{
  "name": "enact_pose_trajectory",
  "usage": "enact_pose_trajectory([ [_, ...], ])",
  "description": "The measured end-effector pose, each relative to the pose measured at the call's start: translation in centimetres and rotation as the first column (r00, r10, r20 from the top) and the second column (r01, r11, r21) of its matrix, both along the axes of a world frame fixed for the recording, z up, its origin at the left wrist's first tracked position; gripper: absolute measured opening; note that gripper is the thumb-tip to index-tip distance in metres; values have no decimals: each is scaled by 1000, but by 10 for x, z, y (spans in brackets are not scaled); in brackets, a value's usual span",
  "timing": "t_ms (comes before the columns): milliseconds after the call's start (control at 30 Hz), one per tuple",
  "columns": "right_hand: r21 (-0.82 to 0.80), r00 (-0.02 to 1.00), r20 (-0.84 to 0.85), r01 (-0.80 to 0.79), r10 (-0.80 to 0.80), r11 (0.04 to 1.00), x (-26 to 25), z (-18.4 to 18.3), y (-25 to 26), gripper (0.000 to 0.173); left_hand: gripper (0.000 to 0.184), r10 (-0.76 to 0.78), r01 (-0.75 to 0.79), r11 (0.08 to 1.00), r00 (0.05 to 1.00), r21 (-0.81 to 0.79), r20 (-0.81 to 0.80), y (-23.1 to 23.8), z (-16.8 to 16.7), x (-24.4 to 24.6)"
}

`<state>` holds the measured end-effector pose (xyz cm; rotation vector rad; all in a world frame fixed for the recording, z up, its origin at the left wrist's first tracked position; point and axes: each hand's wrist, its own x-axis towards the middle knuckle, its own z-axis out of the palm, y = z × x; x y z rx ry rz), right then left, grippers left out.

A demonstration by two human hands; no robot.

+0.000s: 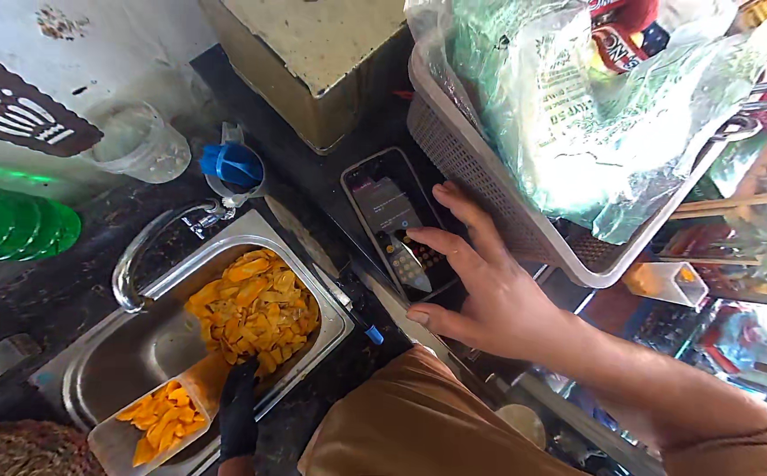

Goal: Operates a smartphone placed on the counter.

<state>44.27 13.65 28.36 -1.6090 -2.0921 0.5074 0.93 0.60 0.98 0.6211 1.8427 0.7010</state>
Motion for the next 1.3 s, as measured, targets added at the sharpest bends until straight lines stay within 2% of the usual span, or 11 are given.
enact_pose_trajectory([
  [200, -44, 998, 49, 32, -30, 998, -5, -1, 8, 72, 46, 5, -5, 999, 1000, -49, -12, 1, -1, -1],
  [433, -51, 996, 90, -1, 6, 999, -8, -1, 15, 70, 47, -15, 14, 1000, 1000, -24, -8, -1, -1, -1],
  [533, -31, 1000, 2, -12, 12, 999, -6, 6, 11, 68, 47, 10, -10, 1000, 1000, -30, 0, 0, 0, -1],
  [633, 35, 995, -92, -35, 38, 999, 2, 4, -1, 57, 47, 19, -19, 999, 1000, -28, -6, 1, -1, -1],
  [800, 116, 994, -82, -63, 73, 991, 20, -13, -22, 48, 49, 4, -4, 999, 1000, -32, 8, -1, -3, -3],
  [967, 33, 999, -38, -6, 7, 999, 21, -13, -34, 61, 48, 7, -7, 1000, 1000, -30, 3, 0, -3, -2],
  [1100, -28, 999, -2, 48, -48, 998, 11, -7, -23, 75, 50, -1, 2, 999, 1000, -45, 8, -1, -3, -1],
  [1300, -64, 997, -14, 77, -78, 995, 2, -3, -12, 76, 49, -3, 3, 999, 1000, -32, 4, -1, 0, -1],
])
